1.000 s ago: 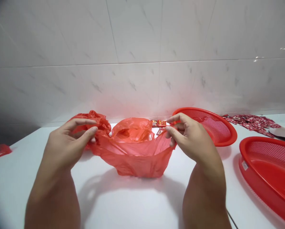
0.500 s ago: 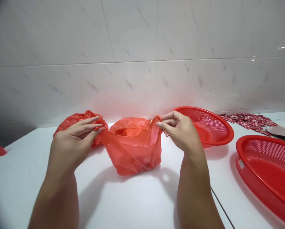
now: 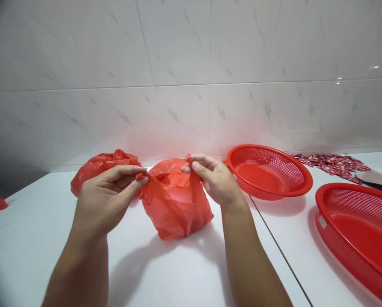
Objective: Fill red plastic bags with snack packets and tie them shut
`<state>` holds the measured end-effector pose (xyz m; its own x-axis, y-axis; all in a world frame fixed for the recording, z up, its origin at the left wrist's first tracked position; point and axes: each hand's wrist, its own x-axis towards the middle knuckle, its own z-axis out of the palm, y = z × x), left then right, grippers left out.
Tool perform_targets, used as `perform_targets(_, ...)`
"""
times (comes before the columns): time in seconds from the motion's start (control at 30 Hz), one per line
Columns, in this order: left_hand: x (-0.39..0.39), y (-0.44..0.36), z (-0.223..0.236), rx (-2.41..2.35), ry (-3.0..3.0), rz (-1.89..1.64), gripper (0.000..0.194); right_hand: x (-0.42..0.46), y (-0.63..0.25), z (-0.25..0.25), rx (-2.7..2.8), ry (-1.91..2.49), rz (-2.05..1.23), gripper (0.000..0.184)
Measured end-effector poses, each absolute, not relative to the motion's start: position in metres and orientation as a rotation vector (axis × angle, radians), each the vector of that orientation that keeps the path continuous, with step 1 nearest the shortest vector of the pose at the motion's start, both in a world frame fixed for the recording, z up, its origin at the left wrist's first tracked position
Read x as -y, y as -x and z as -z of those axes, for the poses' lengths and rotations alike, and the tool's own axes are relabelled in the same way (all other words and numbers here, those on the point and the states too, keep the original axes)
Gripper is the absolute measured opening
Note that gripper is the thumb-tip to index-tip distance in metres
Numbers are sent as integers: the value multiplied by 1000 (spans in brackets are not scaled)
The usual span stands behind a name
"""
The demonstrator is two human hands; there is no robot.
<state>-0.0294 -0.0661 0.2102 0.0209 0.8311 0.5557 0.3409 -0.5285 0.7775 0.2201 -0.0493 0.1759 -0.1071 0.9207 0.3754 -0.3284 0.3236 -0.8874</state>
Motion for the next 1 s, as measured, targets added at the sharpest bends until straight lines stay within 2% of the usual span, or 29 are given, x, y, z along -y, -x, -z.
perform_targets(0.1,71,22,-210,-1092,-1972,-1558,9,54,-195,-178,1450,647,-1254,55)
perform_targets(0.13,73,20,-210,-1080,-2040,-1567,6,57,-187,-179,1542,645,-1275,57)
perform_targets(0.17,74,19,-210,-1078,-2110,-1561,4,60,-180,-179,1630,640,-1296,52)
perform_targets(0.27,75,19,-210,-1099,-2246,-1453,6,65,-164,-177,1799,677,-1318,16)
perform_targets(0.37,73,22,-212,-1158,-2252,-1259,24,63,-161,-173,1775,769,-1347,36)
perform_targets(0.43,71,24,-213,-1181,-2210,-1110,31,60,-166,-171,1665,758,-1414,41)
perform_targets(0.53,68,25,-213,-1155,-2157,-1004,27,59,-173,-171,1570,746,-1490,44)
perform_targets(0.73,71,23,-209,-1346,-2206,-1151,23,61,-169,-173,1510,946,-1330,48)
perform_targets(0.83,74,23,-207,-1260,-2231,-1171,19,58,-168,-172,1487,840,-1354,50)
perform_targets(0.87,75,22,-206,-1218,-2226,-1176,33,57,-170,-172,1495,771,-1386,50)
perform_targets(0.93,74,19,-204,-1151,-2191,-1135,82,57,-175,-173,1516,646,-1428,47)
perform_targets(0.97,72,17,-203,-1126,-2162,-1077,98,57,-178,-174,1536,602,-1434,43)
perform_targets(1.0,70,15,-202,-1104,-2133,-998,100,58,-182,-175,1569,573,-1431,38)
